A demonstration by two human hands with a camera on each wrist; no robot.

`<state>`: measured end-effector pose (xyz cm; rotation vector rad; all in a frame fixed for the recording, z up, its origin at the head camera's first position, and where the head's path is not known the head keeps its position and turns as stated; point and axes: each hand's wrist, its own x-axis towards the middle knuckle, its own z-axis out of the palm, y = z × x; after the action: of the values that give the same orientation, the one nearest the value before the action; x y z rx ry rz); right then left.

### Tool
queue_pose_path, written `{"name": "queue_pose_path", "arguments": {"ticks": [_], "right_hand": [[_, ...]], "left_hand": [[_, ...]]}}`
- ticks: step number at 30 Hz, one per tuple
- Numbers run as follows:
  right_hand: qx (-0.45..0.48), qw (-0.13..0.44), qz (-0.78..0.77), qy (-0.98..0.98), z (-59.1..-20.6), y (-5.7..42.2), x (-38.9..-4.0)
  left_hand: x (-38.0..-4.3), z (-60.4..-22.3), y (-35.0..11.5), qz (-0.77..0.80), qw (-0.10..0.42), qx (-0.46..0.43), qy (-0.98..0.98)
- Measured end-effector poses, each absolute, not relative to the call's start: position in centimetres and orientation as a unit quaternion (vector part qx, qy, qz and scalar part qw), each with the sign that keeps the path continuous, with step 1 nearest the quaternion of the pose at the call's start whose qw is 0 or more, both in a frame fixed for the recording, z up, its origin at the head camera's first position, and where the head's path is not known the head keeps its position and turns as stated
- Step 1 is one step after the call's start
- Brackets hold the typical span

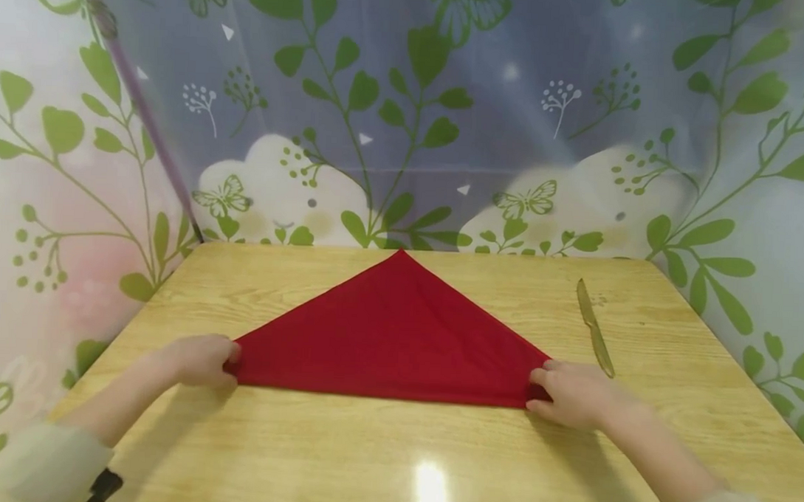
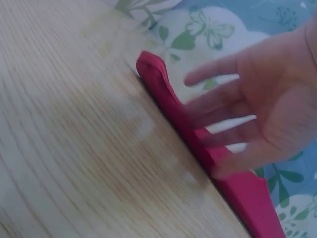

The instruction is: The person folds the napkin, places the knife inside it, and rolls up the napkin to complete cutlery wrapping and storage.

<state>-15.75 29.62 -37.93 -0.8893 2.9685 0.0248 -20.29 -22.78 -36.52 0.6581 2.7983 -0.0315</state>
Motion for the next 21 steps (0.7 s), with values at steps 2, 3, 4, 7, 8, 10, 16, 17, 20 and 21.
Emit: {"name": "queue_pose_path", "arguments": {"ticks": [2,3,4,7,8,10,16,17,20,21], "right_hand": [[-0.273,0.013,0.025,0.961,-38.0,28.9,-15.8],[-0.267,0.014,0.035,0.963,-38.2,28.5,-15.9],[-0.261,0.019,0.041,0.964,-38.3,28.2,-15.9],[-0.249,0.032,0.054,0.966,-38.6,27.4,-16.0],[-0.247,0.036,0.056,0.967,-38.7,27.2,-16.1],[-0.239,0.044,0.052,0.969,-38.6,27.0,-16.1],[-0.212,0.064,0.023,0.975,-38.4,26.8,-16.1],[-0.209,0.062,0.020,0.976,-38.4,26.7,-16.1],[-0.204,0.050,0.025,0.977,-38.7,26.6,-16.0],[-0.205,0.046,0.029,0.977,-38.8,26.6,-16.0]], "left_hand": [[-20.5,-36.8,-22.1,-0.004,0.121,0.255,0.959],[-20.6,-37.0,-21.6,-0.003,0.113,0.272,0.956],[-20.6,-37.1,-21.2,-0.007,0.105,0.287,0.952],[-20.5,-37.6,-20.1,-0.008,0.094,0.314,0.945],[-20.5,-37.7,-19.8,-0.001,0.098,0.312,0.945],[-20.3,-37.7,-19.5,0.005,0.103,0.304,0.947],[-20.1,-37.6,-19.3,0.020,0.108,0.290,0.951],[-20.1,-37.6,-19.3,0.021,0.108,0.291,0.950],[-20.2,-37.7,-19.4,0.025,0.108,0.291,0.950],[-20.2,-37.7,-19.4,0.025,0.108,0.289,0.951]]}}
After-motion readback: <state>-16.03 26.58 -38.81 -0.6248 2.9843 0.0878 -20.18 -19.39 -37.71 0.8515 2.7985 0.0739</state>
